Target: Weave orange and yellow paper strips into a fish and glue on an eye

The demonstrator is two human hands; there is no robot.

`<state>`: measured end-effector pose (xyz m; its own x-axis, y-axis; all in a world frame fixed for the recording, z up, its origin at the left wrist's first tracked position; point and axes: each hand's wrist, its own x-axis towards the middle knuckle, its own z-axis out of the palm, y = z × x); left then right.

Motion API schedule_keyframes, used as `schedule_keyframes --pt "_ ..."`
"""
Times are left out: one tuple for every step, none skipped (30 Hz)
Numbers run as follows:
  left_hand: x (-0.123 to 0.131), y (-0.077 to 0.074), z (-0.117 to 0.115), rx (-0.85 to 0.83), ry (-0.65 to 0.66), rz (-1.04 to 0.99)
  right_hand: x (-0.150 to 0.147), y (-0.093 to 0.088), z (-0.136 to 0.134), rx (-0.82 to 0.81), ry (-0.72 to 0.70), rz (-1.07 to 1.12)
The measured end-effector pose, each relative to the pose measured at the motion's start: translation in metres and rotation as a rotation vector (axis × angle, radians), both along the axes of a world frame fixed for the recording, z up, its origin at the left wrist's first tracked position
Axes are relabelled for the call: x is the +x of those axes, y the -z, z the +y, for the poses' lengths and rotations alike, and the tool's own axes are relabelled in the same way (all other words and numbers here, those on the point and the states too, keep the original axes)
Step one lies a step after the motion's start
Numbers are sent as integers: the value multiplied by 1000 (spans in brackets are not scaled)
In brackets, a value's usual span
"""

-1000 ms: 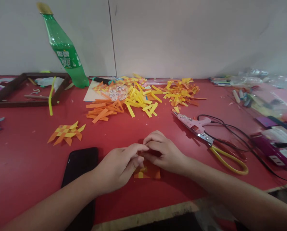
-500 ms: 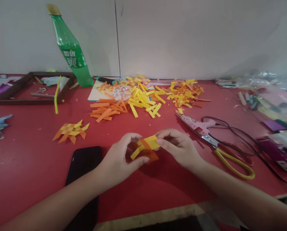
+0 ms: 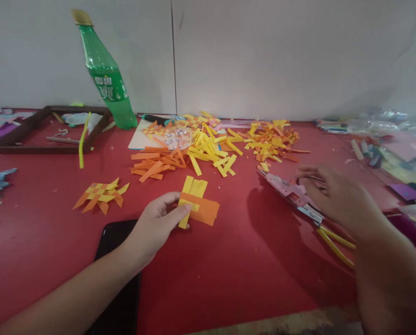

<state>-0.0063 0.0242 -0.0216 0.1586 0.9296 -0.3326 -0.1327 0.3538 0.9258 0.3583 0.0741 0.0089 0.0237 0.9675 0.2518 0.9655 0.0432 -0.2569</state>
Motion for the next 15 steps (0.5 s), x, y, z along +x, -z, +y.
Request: schedule_keyframes --pt "0 0 1 -20 -14 -28 11 2 3 -52 45 -55" --pt "0 0 1 -35 -22 -50 19 5 5 -100 40 -103" --pt "1 -1 2 -46 -30 -68 26 9 7 -149 0 -137" --pt "1 -1 2 -56 -38 -81 30 13 9 -189 -55 -162" --pt "2 -1 3 -67 -49 -94 34 16 11 -217 -106 -173" --pt "3 -1 4 -77 -63 -110 37 19 12 -235 -137 -175" --pt "3 -1 4 -89 -79 -127 39 21 13 -246 -139 -177" --pt "3 -1 5 -101 -96 -146 40 21 14 -254 -122 -186" --pt "3 -1 6 -111 -112 -166 40 20 14 -253 -87 -199" --pt "4 -1 6 -117 -125 -188 38 18 14 -242 -51 -210" --pt "4 0 7 -120 -135 -209 35 15 12 -209 -23 -212" --pt "4 0 7 -123 -141 -228 30 11 10 -150 -17 -200" --pt "4 0 7 -124 -145 -244 23 9 7 -59 -31 -172" --pt "4 0 7 -122 -144 -258 14 7 2 53 -60 -124" --pt "4 0 7 -117 -136 -269 4 6 -4 155 -102 -73"
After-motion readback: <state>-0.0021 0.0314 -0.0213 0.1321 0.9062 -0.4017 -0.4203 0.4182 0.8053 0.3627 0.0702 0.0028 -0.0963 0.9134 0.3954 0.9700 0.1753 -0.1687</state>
